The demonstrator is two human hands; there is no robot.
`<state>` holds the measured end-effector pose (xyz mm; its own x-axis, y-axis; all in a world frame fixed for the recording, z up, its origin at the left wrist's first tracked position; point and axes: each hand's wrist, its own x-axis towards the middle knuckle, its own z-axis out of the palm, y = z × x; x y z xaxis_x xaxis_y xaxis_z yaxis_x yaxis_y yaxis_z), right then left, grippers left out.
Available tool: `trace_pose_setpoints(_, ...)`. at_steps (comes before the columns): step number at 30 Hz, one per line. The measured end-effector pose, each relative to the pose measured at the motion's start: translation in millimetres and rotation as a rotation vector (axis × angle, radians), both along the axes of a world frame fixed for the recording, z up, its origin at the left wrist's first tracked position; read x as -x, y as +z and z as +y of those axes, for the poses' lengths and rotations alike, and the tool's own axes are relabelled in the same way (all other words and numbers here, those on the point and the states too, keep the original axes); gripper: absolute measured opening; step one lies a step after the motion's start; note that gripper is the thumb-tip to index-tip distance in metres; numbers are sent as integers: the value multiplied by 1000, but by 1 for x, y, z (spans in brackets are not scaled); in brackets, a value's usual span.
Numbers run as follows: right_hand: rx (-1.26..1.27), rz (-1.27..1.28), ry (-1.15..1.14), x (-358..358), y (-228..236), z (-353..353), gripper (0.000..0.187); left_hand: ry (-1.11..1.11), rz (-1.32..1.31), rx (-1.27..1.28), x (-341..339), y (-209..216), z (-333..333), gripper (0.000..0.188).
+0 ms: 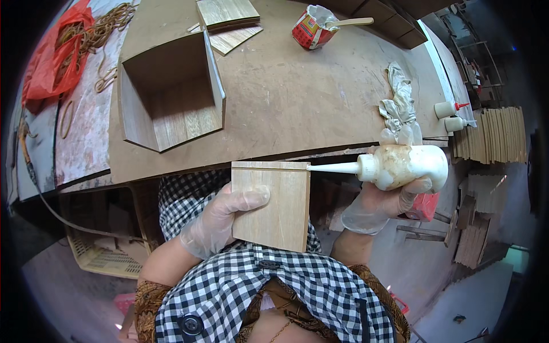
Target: The person assembles small wooden boxes by applying glue to the edges of flat wooden panels and joining them together. They use a rubber band to secure the assembled box while the glue sets. The person repeats this process for multiple boxes, stacking the finished units on the table.
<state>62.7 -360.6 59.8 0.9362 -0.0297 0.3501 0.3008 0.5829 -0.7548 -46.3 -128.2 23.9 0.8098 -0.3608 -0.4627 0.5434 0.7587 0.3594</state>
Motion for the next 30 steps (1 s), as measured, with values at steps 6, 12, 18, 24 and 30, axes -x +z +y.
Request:
trace_pose_setpoints(6,-41,-41,77,-3,2,4,66,1,-8,-6,1,-7,0,66)
trace_pose_setpoints(12,-68,-23,73,-4,-3,-1,74,6,-33,-4,2,-8,0,65)
trace_pose_setpoints(18,-214,-4,195,-4,-7,-1,80,22,-56,21,0,-3,2,64)
trace_pose_setpoints(24,-155,-28,169,-3,-9,-2,79,1,-56,23,-1,1,3,66)
trace_pose_setpoints(30,-41,62,-56,-3,-6,0,88,-4,-70,15,-1,0,4,69)
